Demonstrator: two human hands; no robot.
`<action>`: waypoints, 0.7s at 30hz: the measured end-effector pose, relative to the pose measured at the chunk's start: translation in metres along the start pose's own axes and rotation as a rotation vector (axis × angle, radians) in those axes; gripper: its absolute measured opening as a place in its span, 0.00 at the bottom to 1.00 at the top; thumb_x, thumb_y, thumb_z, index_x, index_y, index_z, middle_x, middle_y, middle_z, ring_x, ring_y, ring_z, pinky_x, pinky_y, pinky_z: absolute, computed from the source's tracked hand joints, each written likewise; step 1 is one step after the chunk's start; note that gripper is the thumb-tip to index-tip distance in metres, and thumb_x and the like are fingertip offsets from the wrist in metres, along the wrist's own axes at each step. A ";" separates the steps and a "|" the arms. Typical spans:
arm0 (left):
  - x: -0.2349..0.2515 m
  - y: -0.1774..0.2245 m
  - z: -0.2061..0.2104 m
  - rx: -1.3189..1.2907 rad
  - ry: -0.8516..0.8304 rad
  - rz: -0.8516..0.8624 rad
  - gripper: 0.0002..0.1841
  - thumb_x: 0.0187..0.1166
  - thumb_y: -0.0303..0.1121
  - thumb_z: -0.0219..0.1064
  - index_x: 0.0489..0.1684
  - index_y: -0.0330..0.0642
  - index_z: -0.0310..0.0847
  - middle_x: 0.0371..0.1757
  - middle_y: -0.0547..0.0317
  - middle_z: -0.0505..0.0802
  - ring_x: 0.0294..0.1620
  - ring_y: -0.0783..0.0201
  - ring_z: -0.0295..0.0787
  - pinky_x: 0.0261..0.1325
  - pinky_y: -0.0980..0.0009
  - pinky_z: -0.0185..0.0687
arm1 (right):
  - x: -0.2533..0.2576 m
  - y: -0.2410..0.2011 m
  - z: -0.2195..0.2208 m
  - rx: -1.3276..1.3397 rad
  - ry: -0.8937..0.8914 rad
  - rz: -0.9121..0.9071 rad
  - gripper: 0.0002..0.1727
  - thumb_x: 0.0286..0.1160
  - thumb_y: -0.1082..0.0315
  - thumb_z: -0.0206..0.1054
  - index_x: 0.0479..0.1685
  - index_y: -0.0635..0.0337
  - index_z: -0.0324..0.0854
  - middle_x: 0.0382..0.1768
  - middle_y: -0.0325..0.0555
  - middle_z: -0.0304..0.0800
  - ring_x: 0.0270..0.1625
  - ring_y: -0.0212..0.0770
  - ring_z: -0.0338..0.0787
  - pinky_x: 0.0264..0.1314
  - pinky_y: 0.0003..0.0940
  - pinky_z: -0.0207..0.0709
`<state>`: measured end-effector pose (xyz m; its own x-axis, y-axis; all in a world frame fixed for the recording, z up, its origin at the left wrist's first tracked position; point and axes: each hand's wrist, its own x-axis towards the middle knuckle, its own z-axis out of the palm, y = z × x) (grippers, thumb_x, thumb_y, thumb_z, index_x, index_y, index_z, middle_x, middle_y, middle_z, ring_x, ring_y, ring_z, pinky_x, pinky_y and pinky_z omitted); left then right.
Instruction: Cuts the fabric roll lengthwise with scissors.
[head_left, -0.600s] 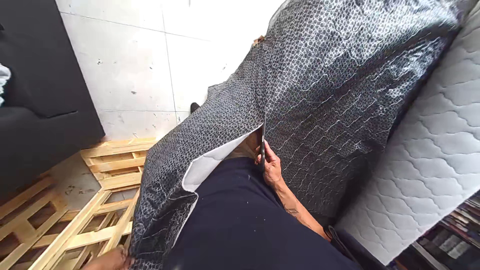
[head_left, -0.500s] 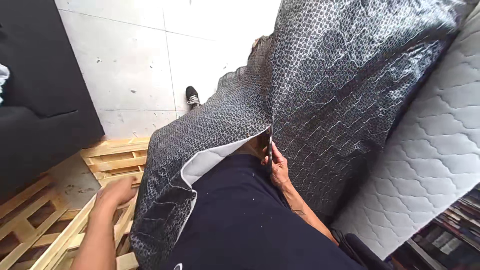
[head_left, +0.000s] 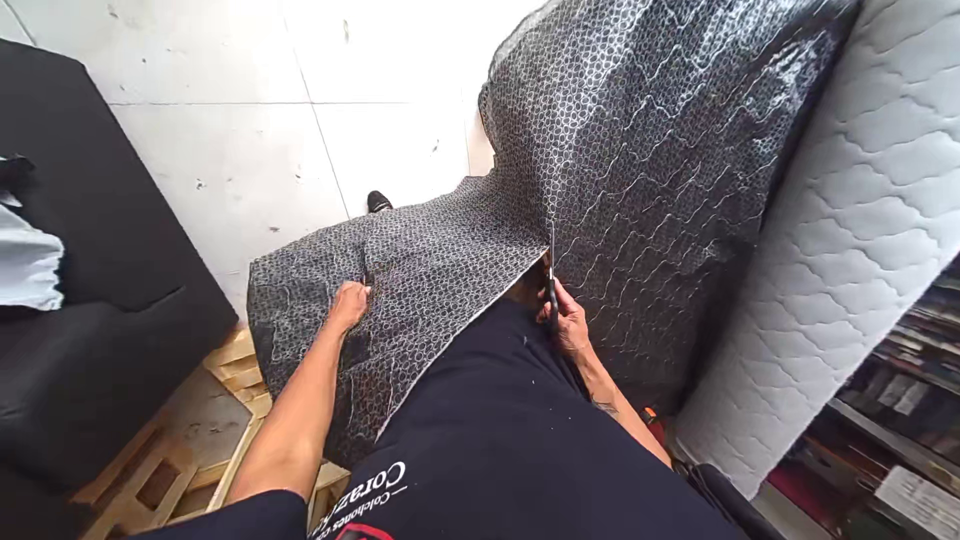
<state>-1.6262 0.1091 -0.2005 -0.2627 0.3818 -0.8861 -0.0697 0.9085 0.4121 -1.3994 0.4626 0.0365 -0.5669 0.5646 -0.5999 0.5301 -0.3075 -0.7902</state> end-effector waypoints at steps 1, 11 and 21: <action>-0.006 -0.005 0.000 -0.106 0.022 -0.018 0.26 0.95 0.39 0.44 0.68 0.20 0.75 0.73 0.22 0.79 0.78 0.31 0.74 0.82 0.37 0.63 | -0.001 0.001 0.002 0.003 0.008 0.004 0.35 0.77 0.75 0.60 0.86 0.76 0.58 0.55 0.46 0.88 0.35 0.30 0.86 0.40 0.28 0.86; -0.005 0.009 -0.020 -0.123 0.216 -0.042 0.21 0.93 0.35 0.47 0.62 0.24 0.78 0.63 0.25 0.86 0.71 0.33 0.81 0.76 0.35 0.68 | 0.000 -0.003 -0.001 0.000 0.003 0.004 0.34 0.78 0.73 0.61 0.85 0.76 0.60 0.55 0.45 0.88 0.35 0.29 0.86 0.39 0.27 0.85; -0.175 -0.004 -0.048 -0.099 0.355 0.080 0.20 0.91 0.34 0.45 0.51 0.20 0.74 0.43 0.27 0.85 0.47 0.36 0.84 0.56 0.36 0.77 | 0.017 0.008 -0.016 -0.017 -0.126 0.043 0.35 0.77 0.72 0.61 0.85 0.76 0.60 0.56 0.46 0.88 0.37 0.29 0.86 0.40 0.26 0.85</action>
<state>-1.6261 0.0305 -0.0372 -0.5873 0.3526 -0.7285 -0.1237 0.8505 0.5113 -1.3947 0.4818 0.0216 -0.6177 0.4502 -0.6448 0.5656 -0.3153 -0.7620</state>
